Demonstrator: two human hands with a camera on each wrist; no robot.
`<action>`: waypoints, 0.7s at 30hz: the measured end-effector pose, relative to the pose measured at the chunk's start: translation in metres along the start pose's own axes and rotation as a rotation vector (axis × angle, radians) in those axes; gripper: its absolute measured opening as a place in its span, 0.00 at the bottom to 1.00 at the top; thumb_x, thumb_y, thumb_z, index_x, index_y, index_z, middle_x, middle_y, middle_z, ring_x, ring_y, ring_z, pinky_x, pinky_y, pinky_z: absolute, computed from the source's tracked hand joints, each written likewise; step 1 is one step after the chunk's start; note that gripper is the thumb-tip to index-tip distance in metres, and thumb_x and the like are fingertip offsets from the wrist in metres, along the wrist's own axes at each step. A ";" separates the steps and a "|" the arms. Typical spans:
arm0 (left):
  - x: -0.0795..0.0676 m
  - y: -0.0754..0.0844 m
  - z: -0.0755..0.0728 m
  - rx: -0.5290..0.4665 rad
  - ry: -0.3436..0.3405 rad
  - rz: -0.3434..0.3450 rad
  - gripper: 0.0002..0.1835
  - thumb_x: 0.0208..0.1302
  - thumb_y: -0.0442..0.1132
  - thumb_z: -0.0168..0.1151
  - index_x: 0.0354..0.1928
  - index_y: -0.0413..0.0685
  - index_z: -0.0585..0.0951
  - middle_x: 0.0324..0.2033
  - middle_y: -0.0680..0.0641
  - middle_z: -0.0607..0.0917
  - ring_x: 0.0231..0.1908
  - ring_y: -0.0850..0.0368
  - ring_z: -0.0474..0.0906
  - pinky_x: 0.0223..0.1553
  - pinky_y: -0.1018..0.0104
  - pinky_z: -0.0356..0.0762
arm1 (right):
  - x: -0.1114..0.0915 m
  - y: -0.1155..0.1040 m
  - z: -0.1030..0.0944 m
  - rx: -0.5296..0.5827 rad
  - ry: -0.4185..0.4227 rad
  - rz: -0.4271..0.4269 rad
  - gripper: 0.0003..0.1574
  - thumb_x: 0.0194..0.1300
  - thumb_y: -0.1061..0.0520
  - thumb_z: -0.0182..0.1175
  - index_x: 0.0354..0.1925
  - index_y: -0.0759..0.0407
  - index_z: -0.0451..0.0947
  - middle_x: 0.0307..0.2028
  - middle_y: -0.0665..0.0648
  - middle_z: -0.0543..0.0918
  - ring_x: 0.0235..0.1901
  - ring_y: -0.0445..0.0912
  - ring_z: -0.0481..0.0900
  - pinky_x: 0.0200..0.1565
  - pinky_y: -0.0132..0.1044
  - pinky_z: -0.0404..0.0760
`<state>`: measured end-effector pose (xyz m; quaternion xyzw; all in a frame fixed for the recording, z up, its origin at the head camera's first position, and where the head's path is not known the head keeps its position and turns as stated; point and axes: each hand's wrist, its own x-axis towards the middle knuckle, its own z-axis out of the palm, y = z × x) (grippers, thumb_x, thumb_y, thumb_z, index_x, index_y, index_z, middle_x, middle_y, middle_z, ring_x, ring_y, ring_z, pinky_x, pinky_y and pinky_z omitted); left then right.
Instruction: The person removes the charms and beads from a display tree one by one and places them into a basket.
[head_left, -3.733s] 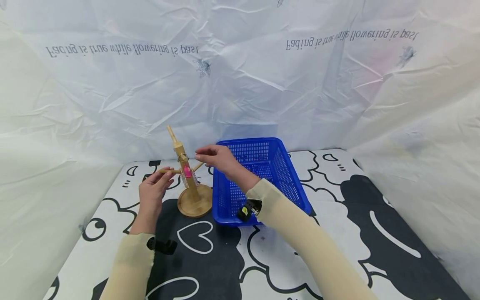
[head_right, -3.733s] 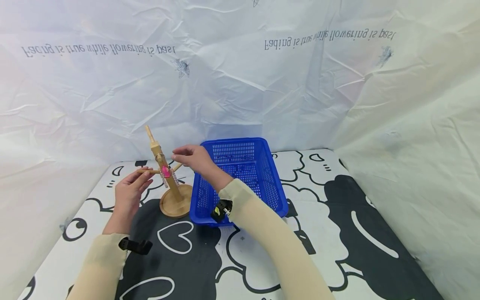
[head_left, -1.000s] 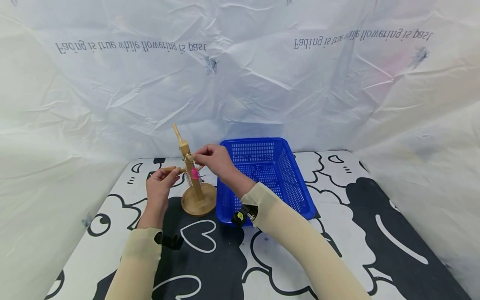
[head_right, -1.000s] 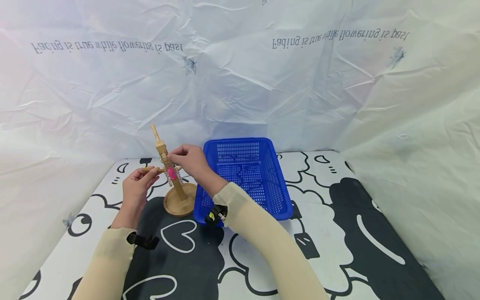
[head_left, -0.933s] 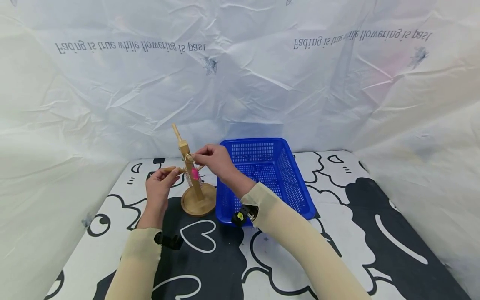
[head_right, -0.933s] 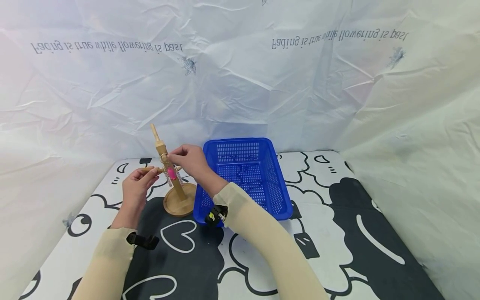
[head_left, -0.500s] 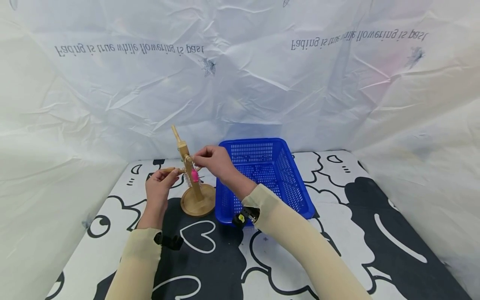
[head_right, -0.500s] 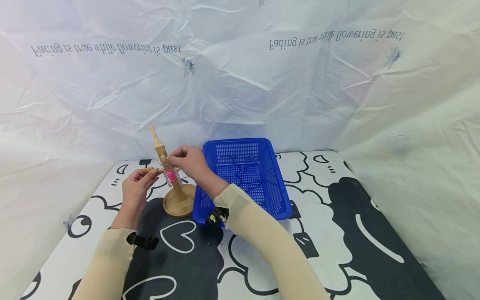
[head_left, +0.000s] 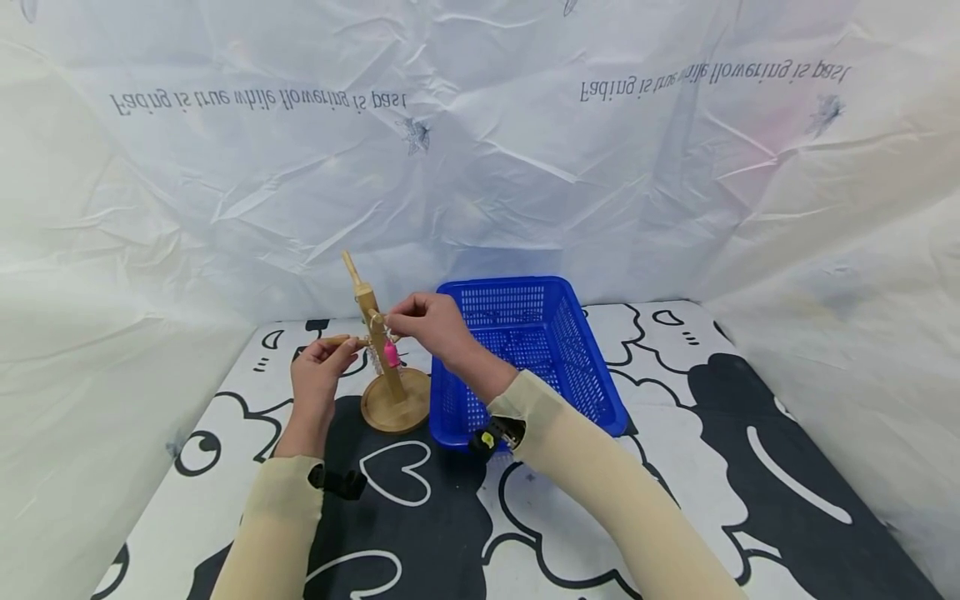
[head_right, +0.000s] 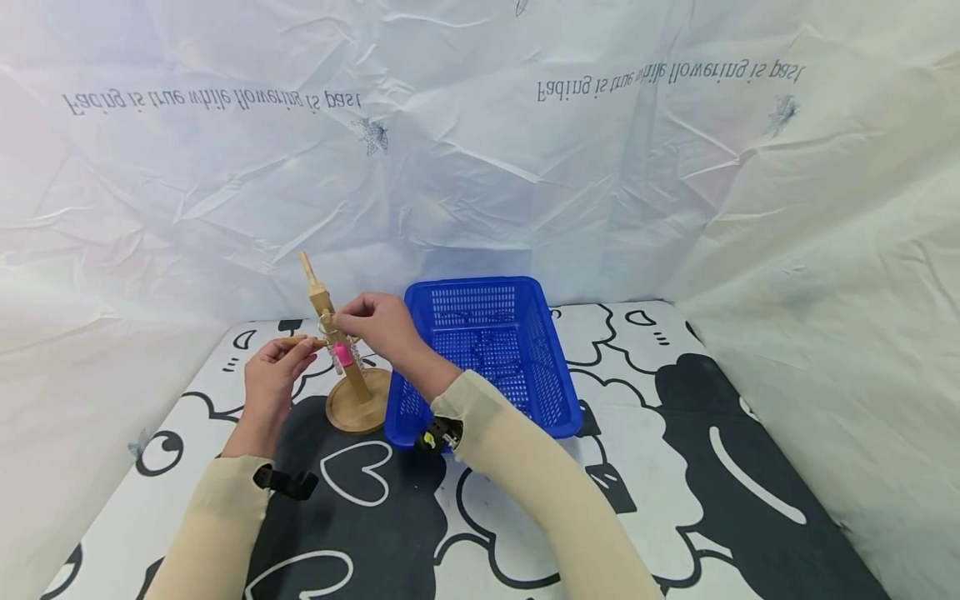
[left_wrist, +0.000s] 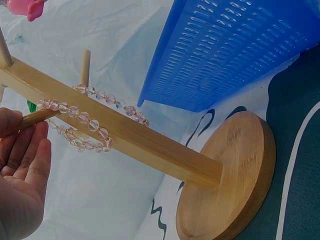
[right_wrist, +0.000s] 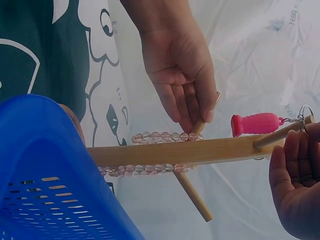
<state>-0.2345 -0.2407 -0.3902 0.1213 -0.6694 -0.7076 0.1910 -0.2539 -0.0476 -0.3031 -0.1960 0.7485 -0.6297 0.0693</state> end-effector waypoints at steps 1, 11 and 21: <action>0.000 0.000 0.000 0.005 -0.002 -0.002 0.04 0.69 0.38 0.67 0.42 0.49 0.82 0.28 0.67 0.85 0.34 0.76 0.85 0.43 0.81 0.86 | -0.001 0.000 0.000 0.003 -0.001 -0.002 0.11 0.70 0.59 0.65 0.44 0.67 0.85 0.41 0.64 0.88 0.49 0.64 0.86 0.44 0.31 0.87; -0.001 0.003 -0.002 0.036 -0.018 -0.021 0.09 0.70 0.40 0.67 0.46 0.44 0.81 0.30 0.67 0.87 0.35 0.76 0.85 0.47 0.78 0.86 | -0.007 -0.007 -0.005 -0.039 -0.021 -0.017 0.10 0.70 0.59 0.65 0.43 0.66 0.86 0.37 0.61 0.88 0.36 0.44 0.85 0.37 0.28 0.84; -0.002 0.004 -0.003 0.065 -0.032 -0.016 0.13 0.70 0.41 0.67 0.50 0.40 0.80 0.31 0.66 0.87 0.36 0.76 0.85 0.45 0.81 0.86 | -0.013 -0.012 -0.014 -0.095 -0.044 0.009 0.09 0.71 0.58 0.65 0.43 0.63 0.85 0.37 0.58 0.87 0.33 0.41 0.79 0.31 0.27 0.76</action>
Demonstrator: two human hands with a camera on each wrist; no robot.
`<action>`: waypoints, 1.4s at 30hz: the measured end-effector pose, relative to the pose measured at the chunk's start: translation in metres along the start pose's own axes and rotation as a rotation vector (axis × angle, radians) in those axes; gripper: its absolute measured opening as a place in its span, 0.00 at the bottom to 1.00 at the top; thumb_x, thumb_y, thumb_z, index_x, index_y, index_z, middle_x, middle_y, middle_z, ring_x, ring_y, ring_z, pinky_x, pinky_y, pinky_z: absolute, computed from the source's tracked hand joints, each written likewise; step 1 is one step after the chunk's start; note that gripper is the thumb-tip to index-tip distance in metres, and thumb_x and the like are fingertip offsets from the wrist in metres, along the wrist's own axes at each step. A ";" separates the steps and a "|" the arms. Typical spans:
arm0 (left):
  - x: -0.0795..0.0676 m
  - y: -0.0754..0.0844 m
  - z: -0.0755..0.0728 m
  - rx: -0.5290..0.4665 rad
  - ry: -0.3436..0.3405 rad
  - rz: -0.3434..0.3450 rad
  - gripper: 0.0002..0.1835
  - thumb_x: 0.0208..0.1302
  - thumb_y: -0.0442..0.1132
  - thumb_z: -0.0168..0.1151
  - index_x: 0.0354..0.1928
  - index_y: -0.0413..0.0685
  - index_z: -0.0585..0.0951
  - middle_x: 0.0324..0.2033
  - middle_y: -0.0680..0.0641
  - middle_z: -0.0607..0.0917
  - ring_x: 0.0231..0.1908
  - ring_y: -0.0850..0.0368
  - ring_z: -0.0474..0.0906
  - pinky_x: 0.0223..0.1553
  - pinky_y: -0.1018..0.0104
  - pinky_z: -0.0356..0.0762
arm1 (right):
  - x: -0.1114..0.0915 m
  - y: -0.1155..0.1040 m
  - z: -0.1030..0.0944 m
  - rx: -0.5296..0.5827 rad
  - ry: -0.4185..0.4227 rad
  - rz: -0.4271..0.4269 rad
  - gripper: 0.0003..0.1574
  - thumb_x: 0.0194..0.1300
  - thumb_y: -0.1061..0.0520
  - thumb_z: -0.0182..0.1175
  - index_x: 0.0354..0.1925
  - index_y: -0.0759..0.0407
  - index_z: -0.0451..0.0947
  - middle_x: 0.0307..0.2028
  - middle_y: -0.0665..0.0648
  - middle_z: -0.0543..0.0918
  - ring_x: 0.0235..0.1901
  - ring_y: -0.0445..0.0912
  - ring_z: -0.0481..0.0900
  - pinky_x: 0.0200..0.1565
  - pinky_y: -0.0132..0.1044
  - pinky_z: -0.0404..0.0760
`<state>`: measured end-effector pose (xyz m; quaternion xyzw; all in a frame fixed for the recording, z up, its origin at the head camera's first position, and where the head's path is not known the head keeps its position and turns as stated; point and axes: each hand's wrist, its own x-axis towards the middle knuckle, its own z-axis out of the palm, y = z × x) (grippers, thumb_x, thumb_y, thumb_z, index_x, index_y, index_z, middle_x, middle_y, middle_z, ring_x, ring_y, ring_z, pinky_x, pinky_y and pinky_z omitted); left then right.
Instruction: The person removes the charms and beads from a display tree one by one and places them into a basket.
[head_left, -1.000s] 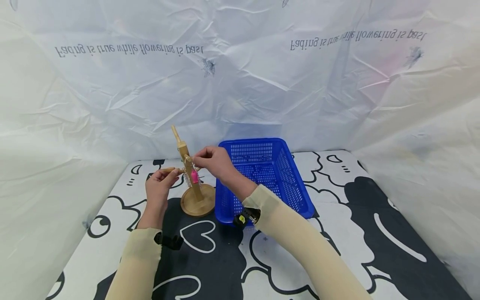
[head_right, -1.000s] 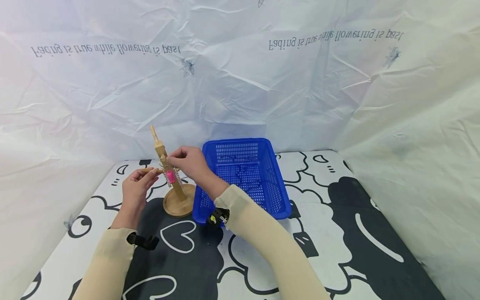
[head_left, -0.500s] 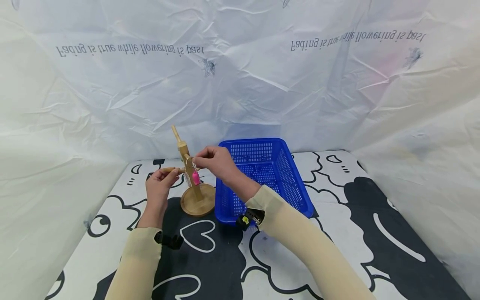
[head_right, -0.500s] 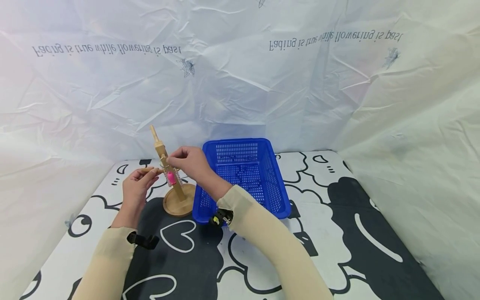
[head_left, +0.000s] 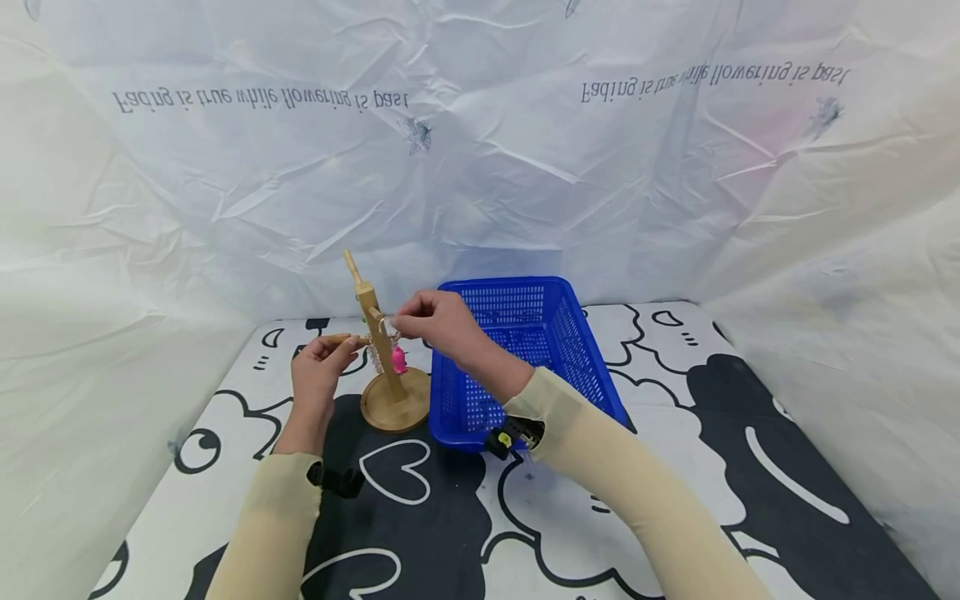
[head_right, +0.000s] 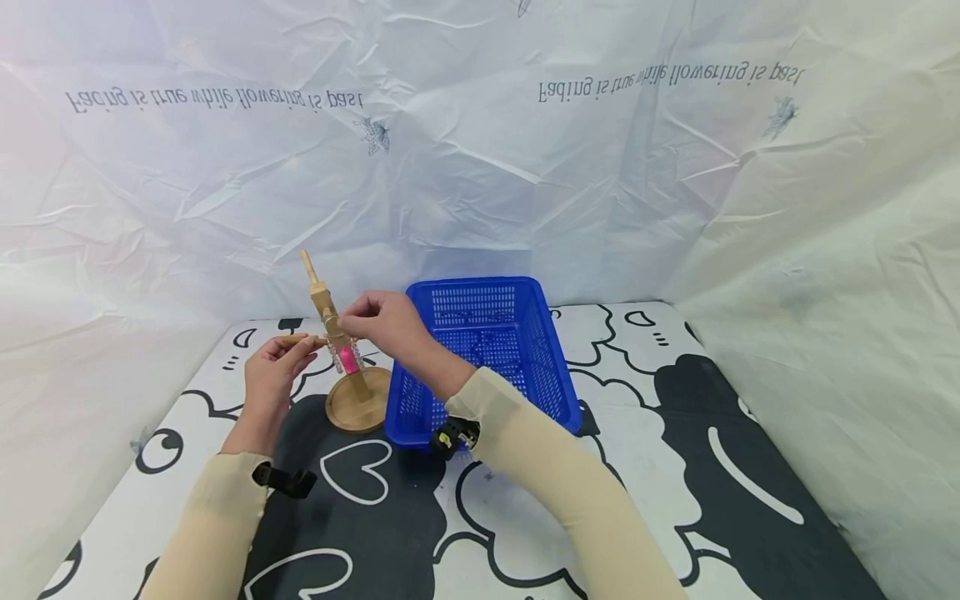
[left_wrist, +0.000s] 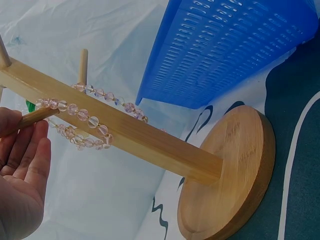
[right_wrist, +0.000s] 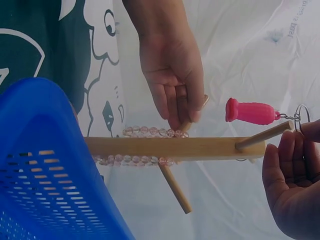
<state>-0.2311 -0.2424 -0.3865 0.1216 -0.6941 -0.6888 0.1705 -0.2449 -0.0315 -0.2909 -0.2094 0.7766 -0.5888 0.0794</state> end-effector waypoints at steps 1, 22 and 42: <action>0.000 0.000 0.000 0.004 -0.002 0.002 0.14 0.70 0.42 0.67 0.50 0.39 0.80 0.32 0.66 0.87 0.36 0.76 0.85 0.45 0.81 0.85 | 0.000 0.000 -0.001 -0.004 0.000 0.002 0.09 0.71 0.58 0.65 0.43 0.63 0.85 0.37 0.58 0.87 0.33 0.42 0.79 0.32 0.28 0.77; 0.000 -0.002 -0.002 0.027 0.000 0.023 0.18 0.69 0.45 0.68 0.51 0.39 0.81 0.30 0.67 0.84 0.35 0.76 0.84 0.44 0.82 0.85 | 0.004 0.010 -0.048 -0.112 -0.026 0.072 0.08 0.70 0.58 0.65 0.42 0.63 0.85 0.40 0.57 0.87 0.42 0.50 0.84 0.52 0.42 0.87; 0.002 -0.003 -0.001 0.033 0.008 -0.013 0.17 0.69 0.45 0.68 0.51 0.39 0.81 0.32 0.64 0.87 0.35 0.75 0.85 0.44 0.81 0.85 | 0.018 0.052 -0.092 -0.278 -0.152 0.104 0.12 0.71 0.56 0.62 0.38 0.65 0.85 0.47 0.61 0.88 0.51 0.52 0.85 0.55 0.45 0.86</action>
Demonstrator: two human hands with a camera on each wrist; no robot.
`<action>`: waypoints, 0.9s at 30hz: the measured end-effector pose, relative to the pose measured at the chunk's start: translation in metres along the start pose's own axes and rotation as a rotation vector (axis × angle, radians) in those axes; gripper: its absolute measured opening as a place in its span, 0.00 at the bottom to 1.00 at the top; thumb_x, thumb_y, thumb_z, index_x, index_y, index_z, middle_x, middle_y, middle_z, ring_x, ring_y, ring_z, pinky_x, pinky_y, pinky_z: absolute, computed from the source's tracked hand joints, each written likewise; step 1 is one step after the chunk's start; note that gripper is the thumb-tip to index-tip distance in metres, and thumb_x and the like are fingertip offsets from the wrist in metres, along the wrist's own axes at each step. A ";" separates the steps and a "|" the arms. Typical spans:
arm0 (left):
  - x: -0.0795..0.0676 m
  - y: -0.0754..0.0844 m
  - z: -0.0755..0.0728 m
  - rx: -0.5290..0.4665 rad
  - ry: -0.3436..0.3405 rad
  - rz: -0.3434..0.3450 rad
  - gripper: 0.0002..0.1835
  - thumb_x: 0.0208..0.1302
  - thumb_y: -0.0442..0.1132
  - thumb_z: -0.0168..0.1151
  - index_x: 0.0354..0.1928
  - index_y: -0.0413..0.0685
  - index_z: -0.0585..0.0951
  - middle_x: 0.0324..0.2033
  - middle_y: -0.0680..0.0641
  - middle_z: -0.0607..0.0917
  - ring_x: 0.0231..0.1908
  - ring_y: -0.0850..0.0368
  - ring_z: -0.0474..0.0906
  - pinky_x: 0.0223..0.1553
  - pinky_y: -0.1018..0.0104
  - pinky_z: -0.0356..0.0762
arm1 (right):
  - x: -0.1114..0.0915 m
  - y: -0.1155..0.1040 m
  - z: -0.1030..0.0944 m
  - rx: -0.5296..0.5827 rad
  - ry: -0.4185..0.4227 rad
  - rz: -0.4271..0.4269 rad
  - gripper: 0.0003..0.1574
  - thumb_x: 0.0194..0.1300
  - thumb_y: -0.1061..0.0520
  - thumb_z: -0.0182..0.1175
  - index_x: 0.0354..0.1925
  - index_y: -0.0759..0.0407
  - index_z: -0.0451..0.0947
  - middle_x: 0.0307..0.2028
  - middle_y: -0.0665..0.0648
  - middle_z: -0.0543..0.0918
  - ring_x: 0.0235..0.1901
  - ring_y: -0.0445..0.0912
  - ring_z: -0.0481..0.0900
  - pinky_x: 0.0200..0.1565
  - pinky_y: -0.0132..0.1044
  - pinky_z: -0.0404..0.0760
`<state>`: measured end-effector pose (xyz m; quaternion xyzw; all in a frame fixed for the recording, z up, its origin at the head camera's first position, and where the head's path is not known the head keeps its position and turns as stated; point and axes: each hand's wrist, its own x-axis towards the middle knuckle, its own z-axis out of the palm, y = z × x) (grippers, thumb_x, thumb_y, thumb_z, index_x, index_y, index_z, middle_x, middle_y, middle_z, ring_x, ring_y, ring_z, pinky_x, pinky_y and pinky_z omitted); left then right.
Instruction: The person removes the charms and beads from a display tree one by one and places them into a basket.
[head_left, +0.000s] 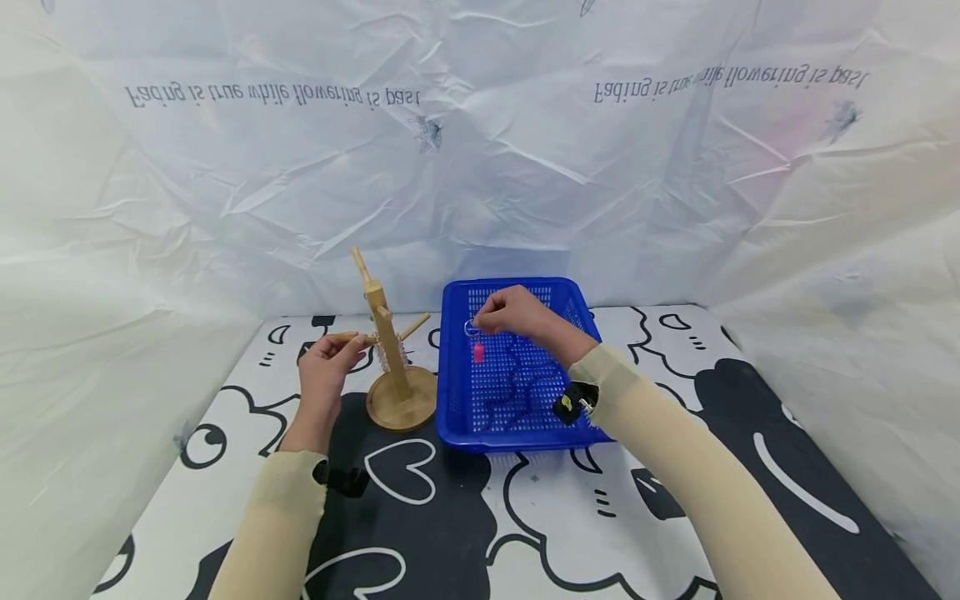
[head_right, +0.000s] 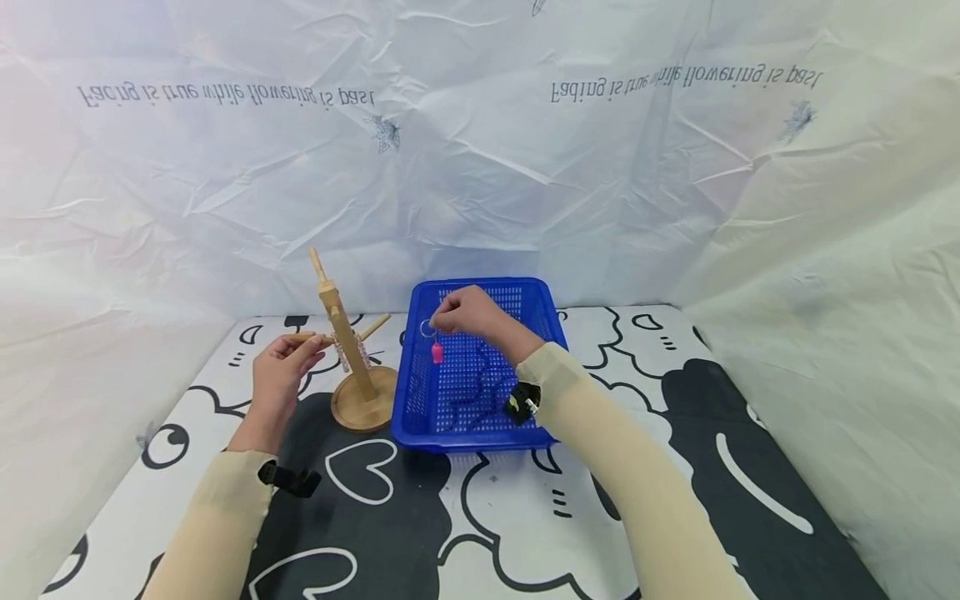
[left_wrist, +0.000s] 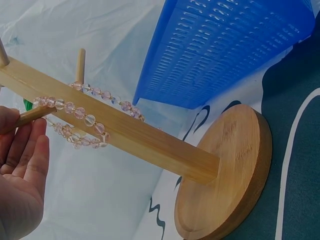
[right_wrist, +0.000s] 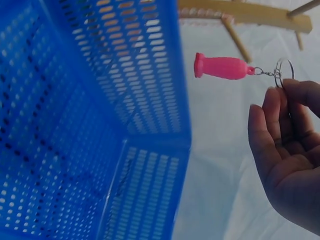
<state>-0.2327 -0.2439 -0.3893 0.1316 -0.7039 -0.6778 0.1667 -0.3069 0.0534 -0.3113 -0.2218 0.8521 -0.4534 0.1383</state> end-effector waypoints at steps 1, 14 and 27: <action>0.000 0.000 0.000 0.000 -0.001 -0.004 0.16 0.70 0.44 0.67 0.51 0.40 0.81 0.30 0.66 0.86 0.35 0.75 0.84 0.43 0.81 0.85 | 0.001 0.003 -0.001 -0.011 -0.007 0.005 0.12 0.71 0.56 0.62 0.39 0.65 0.85 0.47 0.61 0.88 0.50 0.52 0.85 0.55 0.45 0.87; 0.002 0.000 -0.001 -0.023 -0.007 -0.001 0.12 0.71 0.40 0.66 0.50 0.41 0.81 0.28 0.68 0.84 0.36 0.73 0.85 0.42 0.83 0.85 | 0.006 0.029 -0.014 -0.078 -0.083 0.046 0.10 0.71 0.56 0.64 0.37 0.62 0.87 0.39 0.57 0.88 0.41 0.47 0.84 0.48 0.40 0.86; 0.001 0.003 -0.002 0.003 -0.004 -0.008 0.16 0.71 0.42 0.66 0.52 0.37 0.80 0.28 0.69 0.83 0.35 0.75 0.84 0.42 0.82 0.85 | 0.009 0.055 -0.018 -0.137 -0.184 0.047 0.18 0.70 0.61 0.62 0.21 0.60 0.77 0.20 0.49 0.74 0.27 0.44 0.70 0.39 0.37 0.71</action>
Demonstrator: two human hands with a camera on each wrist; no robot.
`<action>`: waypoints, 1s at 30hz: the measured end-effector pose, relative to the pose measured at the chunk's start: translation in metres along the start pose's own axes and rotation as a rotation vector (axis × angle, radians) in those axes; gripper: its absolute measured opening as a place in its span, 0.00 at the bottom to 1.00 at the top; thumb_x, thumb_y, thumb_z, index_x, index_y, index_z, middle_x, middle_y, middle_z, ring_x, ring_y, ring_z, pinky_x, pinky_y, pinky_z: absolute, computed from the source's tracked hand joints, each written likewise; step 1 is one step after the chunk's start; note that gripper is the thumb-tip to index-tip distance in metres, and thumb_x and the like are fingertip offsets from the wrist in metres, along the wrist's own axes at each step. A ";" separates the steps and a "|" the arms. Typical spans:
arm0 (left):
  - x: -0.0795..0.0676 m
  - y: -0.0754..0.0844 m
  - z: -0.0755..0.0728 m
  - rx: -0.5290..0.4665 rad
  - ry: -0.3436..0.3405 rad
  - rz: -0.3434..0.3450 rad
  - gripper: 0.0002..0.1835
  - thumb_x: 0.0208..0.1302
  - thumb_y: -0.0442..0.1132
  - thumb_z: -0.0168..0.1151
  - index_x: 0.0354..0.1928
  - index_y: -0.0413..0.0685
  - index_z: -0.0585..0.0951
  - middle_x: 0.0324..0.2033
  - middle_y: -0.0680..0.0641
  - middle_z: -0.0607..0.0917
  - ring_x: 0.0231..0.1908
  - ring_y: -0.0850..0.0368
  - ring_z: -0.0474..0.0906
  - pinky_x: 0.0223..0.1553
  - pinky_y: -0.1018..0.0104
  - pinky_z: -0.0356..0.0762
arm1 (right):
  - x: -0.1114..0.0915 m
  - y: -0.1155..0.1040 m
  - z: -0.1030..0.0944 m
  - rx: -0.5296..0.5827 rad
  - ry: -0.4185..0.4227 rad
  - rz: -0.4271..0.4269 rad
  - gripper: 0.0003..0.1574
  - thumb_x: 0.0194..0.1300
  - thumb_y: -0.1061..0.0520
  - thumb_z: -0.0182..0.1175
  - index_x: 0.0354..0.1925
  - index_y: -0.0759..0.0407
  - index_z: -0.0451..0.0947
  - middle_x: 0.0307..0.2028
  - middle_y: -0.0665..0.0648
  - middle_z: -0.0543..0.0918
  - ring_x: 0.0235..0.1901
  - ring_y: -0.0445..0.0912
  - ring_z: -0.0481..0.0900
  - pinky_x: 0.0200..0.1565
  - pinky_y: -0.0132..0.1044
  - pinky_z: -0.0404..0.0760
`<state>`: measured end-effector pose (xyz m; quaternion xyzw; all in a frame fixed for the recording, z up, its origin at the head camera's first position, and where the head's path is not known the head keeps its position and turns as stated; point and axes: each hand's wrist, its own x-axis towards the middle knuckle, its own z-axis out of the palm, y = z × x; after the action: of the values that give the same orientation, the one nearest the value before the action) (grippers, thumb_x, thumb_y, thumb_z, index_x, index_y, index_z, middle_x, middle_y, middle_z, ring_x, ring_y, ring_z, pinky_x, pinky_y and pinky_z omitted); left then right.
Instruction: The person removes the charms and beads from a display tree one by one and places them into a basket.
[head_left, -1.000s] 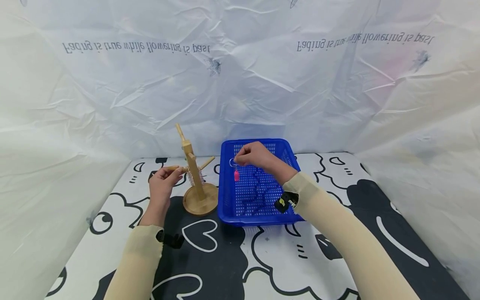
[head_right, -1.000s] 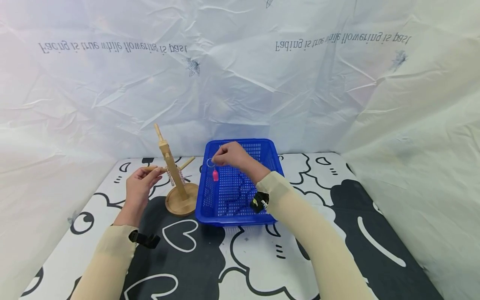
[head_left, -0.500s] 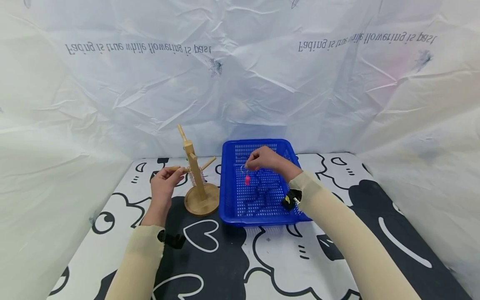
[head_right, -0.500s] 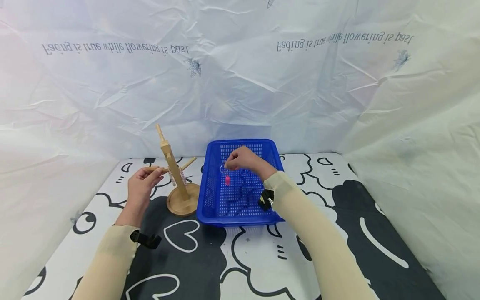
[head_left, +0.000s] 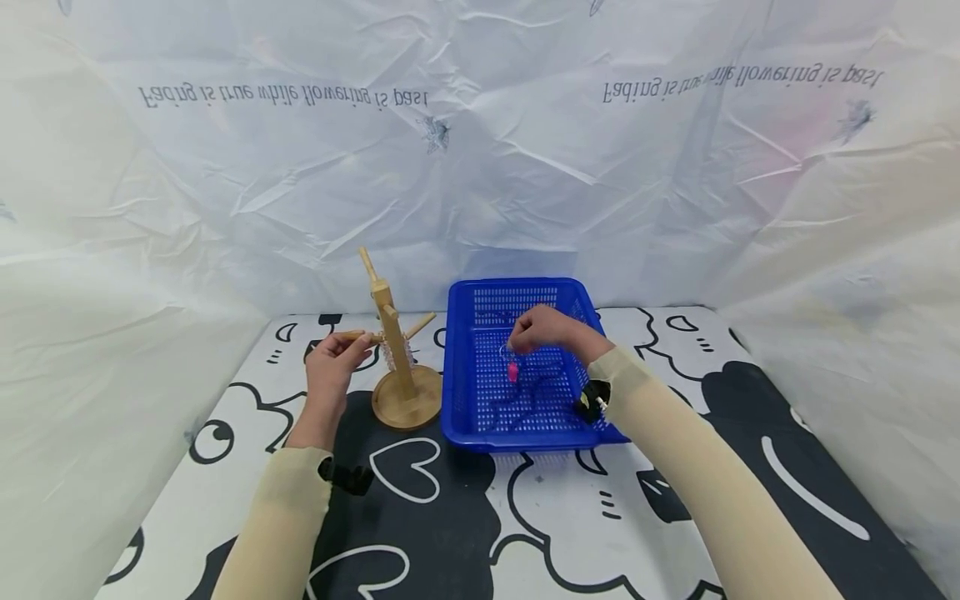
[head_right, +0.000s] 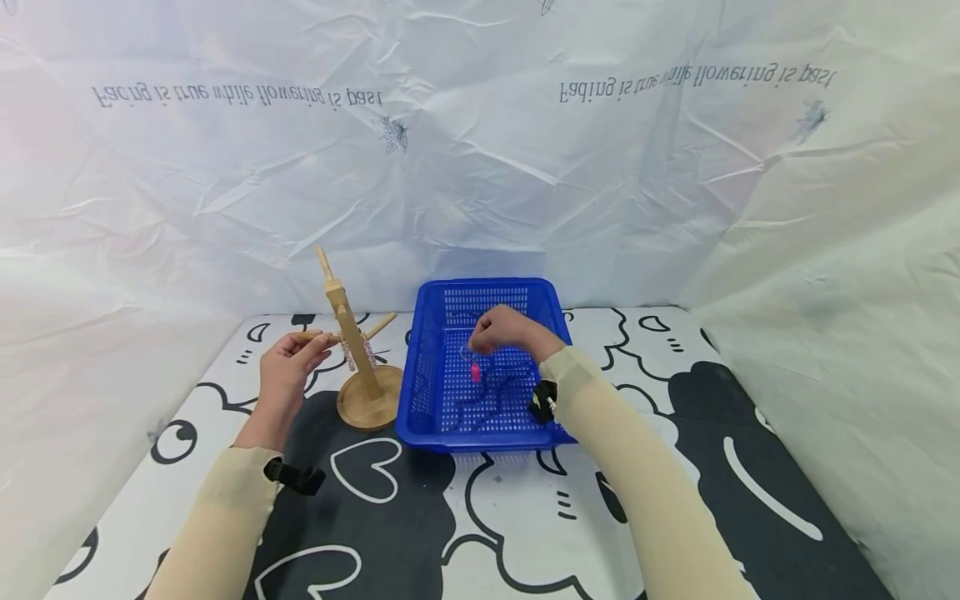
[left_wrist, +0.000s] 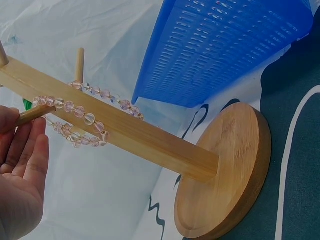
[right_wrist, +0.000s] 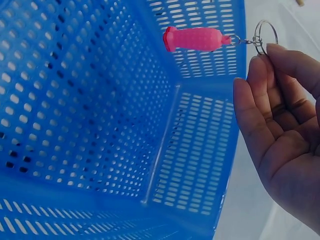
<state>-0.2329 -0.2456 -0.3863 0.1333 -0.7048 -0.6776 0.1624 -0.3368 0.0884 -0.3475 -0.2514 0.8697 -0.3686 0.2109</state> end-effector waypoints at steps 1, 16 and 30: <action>0.000 0.000 0.000 0.003 -0.002 0.003 0.17 0.71 0.42 0.66 0.52 0.36 0.80 0.27 0.69 0.83 0.35 0.75 0.84 0.42 0.82 0.85 | 0.001 0.001 0.000 -0.006 -0.012 -0.001 0.18 0.70 0.61 0.61 0.21 0.60 0.76 0.20 0.49 0.74 0.27 0.43 0.71 0.39 0.37 0.71; 0.002 -0.002 0.000 0.011 -0.004 -0.006 0.16 0.71 0.42 0.66 0.53 0.38 0.80 0.28 0.69 0.84 0.36 0.74 0.84 0.46 0.79 0.86 | 0.001 0.012 0.006 -0.070 -0.146 -0.002 0.23 0.69 0.66 0.57 0.17 0.58 0.65 0.16 0.49 0.64 0.22 0.43 0.59 0.38 0.39 0.68; -0.002 0.001 0.000 0.000 -0.006 -0.002 0.17 0.71 0.40 0.66 0.54 0.34 0.79 0.27 0.70 0.83 0.34 0.77 0.83 0.43 0.81 0.85 | 0.008 0.026 0.013 -0.067 -0.170 0.089 0.19 0.64 0.69 0.54 0.17 0.58 0.67 0.20 0.50 0.73 0.25 0.43 0.66 0.40 0.41 0.74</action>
<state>-0.2307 -0.2446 -0.3855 0.1318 -0.7053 -0.6780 0.1596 -0.3429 0.0924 -0.3771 -0.2497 0.8708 -0.3071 0.2917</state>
